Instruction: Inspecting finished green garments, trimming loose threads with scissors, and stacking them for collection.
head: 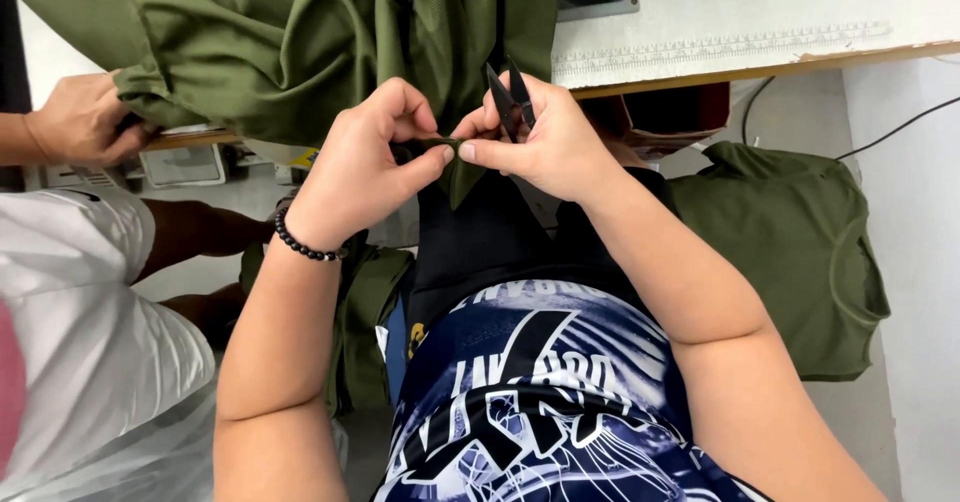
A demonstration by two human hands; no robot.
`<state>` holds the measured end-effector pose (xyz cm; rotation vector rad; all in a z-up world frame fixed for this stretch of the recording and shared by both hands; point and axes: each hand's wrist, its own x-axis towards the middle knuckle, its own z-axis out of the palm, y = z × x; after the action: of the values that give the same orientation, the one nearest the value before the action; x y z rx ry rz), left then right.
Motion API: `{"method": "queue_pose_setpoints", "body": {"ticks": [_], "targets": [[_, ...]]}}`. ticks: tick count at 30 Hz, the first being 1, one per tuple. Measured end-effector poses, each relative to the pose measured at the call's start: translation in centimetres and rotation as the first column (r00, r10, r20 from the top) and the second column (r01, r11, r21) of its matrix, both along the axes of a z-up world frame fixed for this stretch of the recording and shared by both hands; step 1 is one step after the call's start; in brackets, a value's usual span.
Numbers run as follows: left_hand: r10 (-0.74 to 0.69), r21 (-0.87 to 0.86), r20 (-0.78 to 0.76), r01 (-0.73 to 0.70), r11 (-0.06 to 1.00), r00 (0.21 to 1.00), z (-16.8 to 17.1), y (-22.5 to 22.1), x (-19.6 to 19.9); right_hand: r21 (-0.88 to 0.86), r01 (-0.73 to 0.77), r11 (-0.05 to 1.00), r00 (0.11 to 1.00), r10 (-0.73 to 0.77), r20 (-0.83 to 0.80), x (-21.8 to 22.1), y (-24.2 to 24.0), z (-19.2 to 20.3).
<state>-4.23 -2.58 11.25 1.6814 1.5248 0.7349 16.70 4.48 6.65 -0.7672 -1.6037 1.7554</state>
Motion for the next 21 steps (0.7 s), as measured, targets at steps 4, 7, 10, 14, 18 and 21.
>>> {"method": "queue_pose_setpoints", "body": {"ticks": [4,7,10,14,18,21], "targets": [[0.009,0.117,0.008,-0.010,0.993,1.000,-1.1,-0.9,-0.2,-0.039,-0.001,0.999,0.990,-0.005,-0.142,-0.2,-0.6,-1.0],[0.004,0.174,-0.003,-0.003,0.985,1.000,-1.7,-1.5,0.0,-0.051,-0.015,0.999,0.988,0.007,-0.156,0.0,-1.1,-1.7],[0.022,0.141,0.031,-0.026,0.990,0.999,-0.7,-2.8,-0.3,-0.020,-0.047,0.999,0.989,0.043,-0.145,0.4,-1.5,-1.6],[0.032,0.128,0.054,-0.038,0.991,0.998,-1.8,-3.2,-1.2,0.013,-0.067,0.998,0.990,0.068,-0.128,0.8,-1.1,-3.2],[0.084,0.125,0.180,-0.108,0.986,0.980,-4.0,-3.5,-1.7,0.073,0.028,0.997,0.995,-0.021,-0.099,1.1,-0.8,-5.4],[0.162,0.207,0.222,-0.209,0.956,0.961,-5.1,-3.0,-2.6,0.240,0.082,0.967,0.996,-0.086,0.006,2.1,0.4,-3.6]]}}
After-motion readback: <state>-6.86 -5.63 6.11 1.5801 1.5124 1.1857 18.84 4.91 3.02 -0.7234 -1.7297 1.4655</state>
